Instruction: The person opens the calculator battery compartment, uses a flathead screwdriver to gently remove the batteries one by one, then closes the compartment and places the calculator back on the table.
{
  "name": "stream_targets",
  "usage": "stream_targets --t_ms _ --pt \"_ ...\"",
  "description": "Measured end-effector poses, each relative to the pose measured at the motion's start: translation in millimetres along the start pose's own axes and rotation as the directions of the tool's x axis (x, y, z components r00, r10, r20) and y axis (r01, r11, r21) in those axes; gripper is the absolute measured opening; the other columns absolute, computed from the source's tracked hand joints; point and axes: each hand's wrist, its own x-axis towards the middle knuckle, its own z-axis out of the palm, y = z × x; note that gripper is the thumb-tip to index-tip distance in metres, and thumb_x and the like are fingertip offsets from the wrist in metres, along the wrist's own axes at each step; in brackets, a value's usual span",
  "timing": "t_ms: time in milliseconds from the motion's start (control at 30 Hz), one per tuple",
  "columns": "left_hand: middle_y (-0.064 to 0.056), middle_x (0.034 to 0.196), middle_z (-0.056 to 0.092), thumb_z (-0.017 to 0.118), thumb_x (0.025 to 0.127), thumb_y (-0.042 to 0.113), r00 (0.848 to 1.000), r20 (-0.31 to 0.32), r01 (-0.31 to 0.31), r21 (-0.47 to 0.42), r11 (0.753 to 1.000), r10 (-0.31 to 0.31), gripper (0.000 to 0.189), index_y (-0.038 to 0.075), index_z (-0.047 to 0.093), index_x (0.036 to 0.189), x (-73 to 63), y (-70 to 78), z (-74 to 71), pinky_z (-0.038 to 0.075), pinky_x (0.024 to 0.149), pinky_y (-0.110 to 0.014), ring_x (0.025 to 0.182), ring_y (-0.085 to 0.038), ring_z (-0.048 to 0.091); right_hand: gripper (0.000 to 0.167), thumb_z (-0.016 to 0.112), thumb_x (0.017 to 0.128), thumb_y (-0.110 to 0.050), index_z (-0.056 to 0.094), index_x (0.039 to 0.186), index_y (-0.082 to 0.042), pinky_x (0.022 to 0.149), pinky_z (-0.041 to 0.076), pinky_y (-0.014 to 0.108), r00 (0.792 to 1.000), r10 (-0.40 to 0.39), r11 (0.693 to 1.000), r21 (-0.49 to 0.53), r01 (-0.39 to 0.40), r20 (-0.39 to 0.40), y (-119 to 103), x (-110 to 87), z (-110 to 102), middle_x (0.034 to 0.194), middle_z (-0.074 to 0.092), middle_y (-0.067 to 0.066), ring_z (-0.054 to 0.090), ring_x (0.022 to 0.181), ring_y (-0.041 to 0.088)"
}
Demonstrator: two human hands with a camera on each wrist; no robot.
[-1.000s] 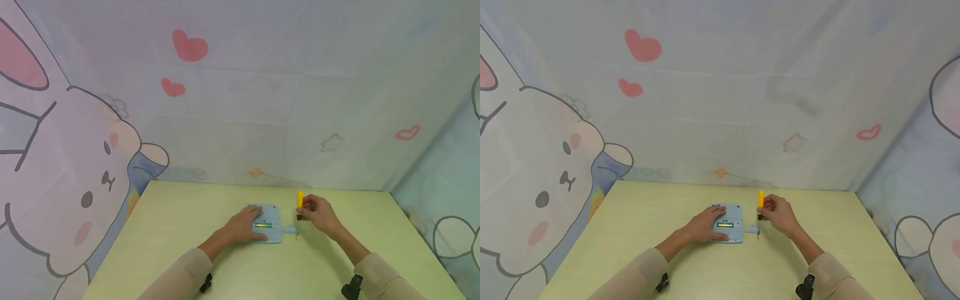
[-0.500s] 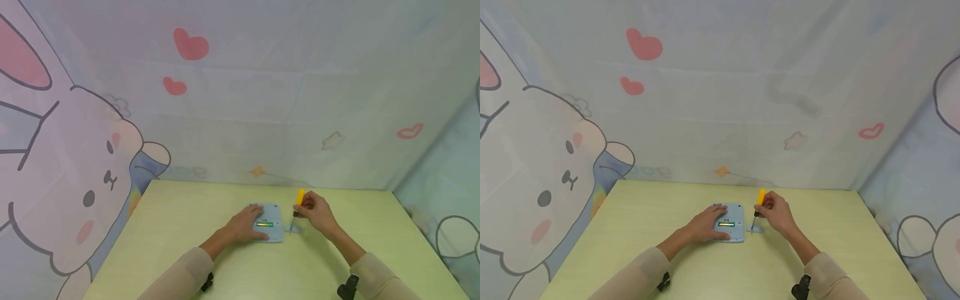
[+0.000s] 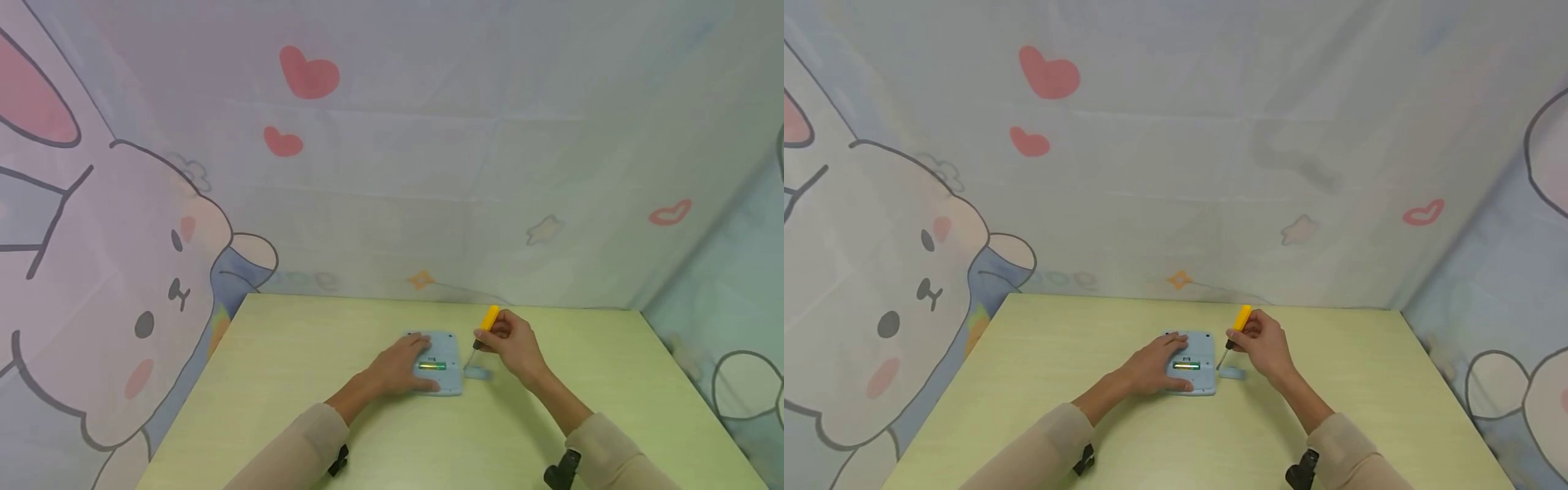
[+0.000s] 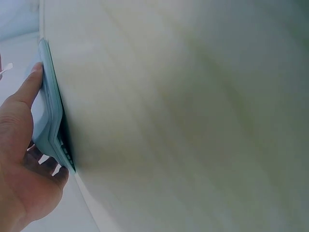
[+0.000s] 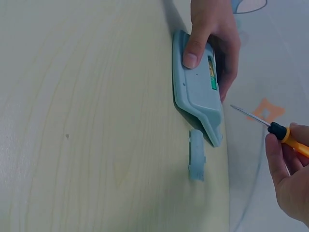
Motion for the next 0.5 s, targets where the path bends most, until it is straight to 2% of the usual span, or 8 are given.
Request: stream_targets --t_ms 200,500 --pt "-0.008 0.168 0.04 0.078 0.086 0.068 1.0 -0.001 0.002 0.0 1.0 -0.002 0.098 0.012 0.046 0.161 -1.4 0.4 -1.0 0.04 0.119 -0.047 0.155 -0.026 0.036 0.036 0.074 0.1 -0.005 0.053 0.124 0.01 0.086 0.062 0.037 1.0 0.012 0.998 0.056 -0.011 -0.016 0.1 0.8 5.4 0.113 0.066 0.027 0.076 0.095 0.028" --pt "-0.008 0.169 0.038 0.077 0.087 0.068 1.0 0.001 -0.002 -0.017 1.0 0.002 0.098 0.012 0.045 0.161 -1.6 -0.7 -0.2 0.041 0.118 -0.048 0.155 -0.028 0.035 0.035 0.073 0.101 -0.008 0.051 0.123 0.008 0.085 0.063 0.036 0.999 0.04 0.998 0.056 -0.038 -0.035 2.0 0.9 15.1 0.116 0.064 0.025 0.075 0.098 0.032"
